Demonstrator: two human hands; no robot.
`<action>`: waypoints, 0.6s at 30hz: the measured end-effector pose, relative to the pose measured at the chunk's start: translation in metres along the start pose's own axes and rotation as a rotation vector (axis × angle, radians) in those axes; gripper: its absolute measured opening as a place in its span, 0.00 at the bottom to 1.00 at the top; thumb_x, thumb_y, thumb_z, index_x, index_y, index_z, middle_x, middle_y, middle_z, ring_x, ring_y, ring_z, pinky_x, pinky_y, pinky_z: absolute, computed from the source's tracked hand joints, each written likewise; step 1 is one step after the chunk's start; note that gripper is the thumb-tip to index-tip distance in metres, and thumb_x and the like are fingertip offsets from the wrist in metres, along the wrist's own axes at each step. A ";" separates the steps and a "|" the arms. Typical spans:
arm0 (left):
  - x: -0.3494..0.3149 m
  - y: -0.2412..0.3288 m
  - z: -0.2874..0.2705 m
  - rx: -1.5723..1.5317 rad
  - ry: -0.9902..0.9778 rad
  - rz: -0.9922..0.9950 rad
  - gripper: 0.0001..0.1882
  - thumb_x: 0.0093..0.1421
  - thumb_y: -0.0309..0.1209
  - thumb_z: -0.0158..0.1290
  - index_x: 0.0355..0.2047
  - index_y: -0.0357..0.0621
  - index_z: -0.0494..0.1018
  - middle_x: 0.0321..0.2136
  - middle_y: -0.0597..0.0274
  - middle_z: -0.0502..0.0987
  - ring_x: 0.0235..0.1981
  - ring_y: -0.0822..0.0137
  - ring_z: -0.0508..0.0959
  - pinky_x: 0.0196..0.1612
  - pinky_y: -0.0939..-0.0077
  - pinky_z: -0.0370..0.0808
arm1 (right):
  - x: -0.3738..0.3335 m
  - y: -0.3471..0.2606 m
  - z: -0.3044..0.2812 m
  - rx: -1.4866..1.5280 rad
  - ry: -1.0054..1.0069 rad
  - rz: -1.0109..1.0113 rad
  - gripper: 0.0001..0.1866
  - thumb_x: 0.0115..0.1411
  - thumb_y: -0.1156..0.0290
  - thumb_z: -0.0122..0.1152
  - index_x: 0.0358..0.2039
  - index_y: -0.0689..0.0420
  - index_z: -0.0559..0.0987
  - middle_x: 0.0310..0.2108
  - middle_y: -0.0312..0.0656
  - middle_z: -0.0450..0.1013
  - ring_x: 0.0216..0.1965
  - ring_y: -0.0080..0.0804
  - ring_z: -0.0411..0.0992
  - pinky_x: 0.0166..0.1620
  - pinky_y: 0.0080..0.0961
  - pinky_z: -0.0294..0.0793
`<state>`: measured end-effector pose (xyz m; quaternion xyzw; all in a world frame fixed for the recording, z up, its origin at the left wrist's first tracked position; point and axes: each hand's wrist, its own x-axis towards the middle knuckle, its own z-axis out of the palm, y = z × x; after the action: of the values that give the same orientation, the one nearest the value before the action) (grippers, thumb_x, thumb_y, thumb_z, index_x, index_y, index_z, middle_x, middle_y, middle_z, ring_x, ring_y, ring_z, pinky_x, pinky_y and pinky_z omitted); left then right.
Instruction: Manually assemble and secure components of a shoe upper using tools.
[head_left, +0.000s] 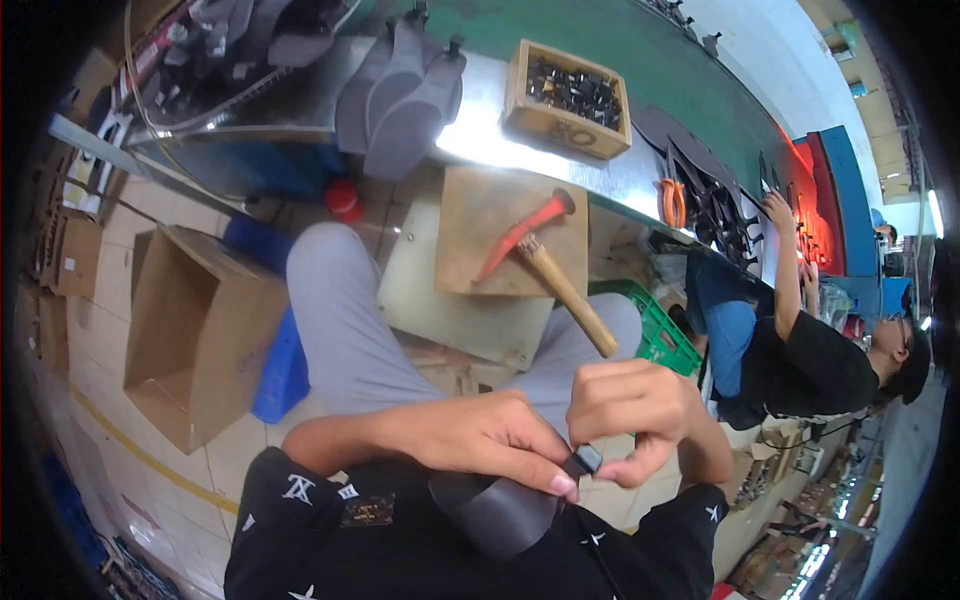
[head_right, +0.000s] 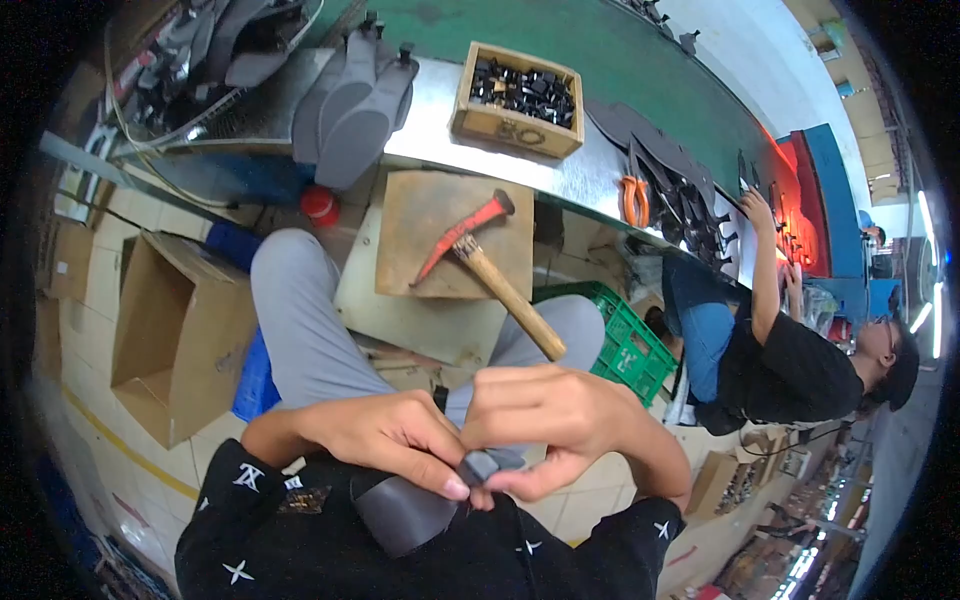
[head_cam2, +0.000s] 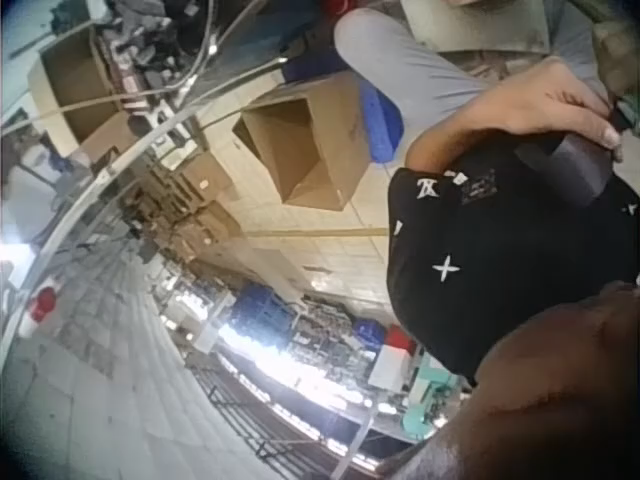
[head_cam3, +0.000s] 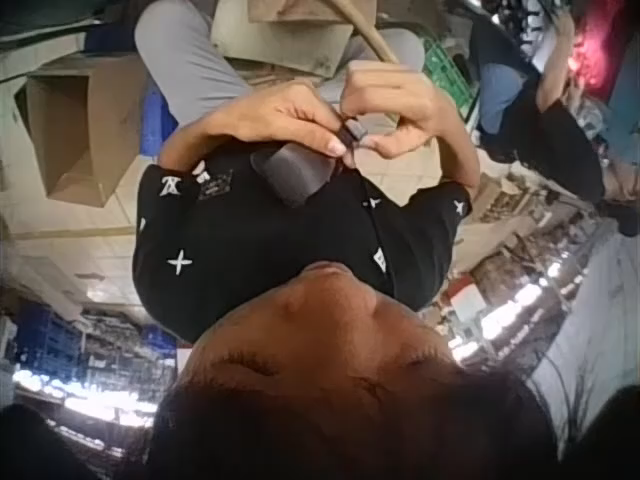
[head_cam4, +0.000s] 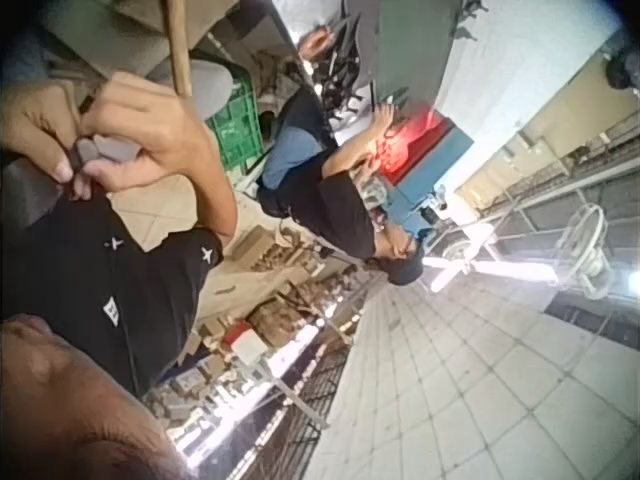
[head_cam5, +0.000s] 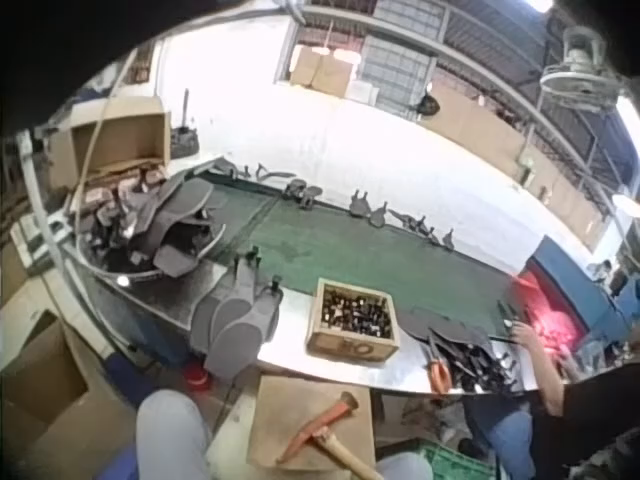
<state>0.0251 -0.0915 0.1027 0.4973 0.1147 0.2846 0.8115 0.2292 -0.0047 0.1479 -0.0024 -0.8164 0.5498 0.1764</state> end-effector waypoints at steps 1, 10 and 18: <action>0.001 0.004 0.000 0.057 -0.086 0.014 0.16 0.67 0.38 0.53 0.38 0.34 0.80 0.24 0.58 0.79 0.27 0.74 0.74 0.32 0.74 0.68 | 0.007 -0.004 -0.002 -0.012 -0.102 -0.078 0.13 0.56 0.68 0.64 0.30 0.68 0.78 0.28 0.46 0.74 0.26 0.40 0.72 0.27 0.30 0.71; -0.008 -0.009 0.003 -0.141 -0.147 0.169 0.19 0.67 0.42 0.53 0.34 0.35 0.80 0.17 0.59 0.72 0.20 0.75 0.68 0.26 0.73 0.64 | 0.018 -0.002 0.013 -0.032 -0.133 -0.184 0.20 0.61 0.61 0.64 0.26 0.69 0.77 0.21 0.42 0.69 0.17 0.34 0.65 0.15 0.25 0.61; -0.016 -0.012 -0.026 0.165 0.238 0.166 0.18 0.66 0.42 0.54 0.32 0.37 0.80 0.16 0.64 0.71 0.20 0.78 0.66 0.26 0.75 0.63 | 0.021 0.009 -0.013 -0.394 -0.109 0.068 0.20 0.61 0.56 0.62 0.38 0.63 0.77 0.33 0.45 0.74 0.28 0.41 0.73 0.28 0.29 0.73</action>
<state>0.0040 -0.0856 0.0788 0.5329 0.1913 0.3973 0.7222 0.2112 0.0143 0.1502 -0.0346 -0.9159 0.3845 0.1096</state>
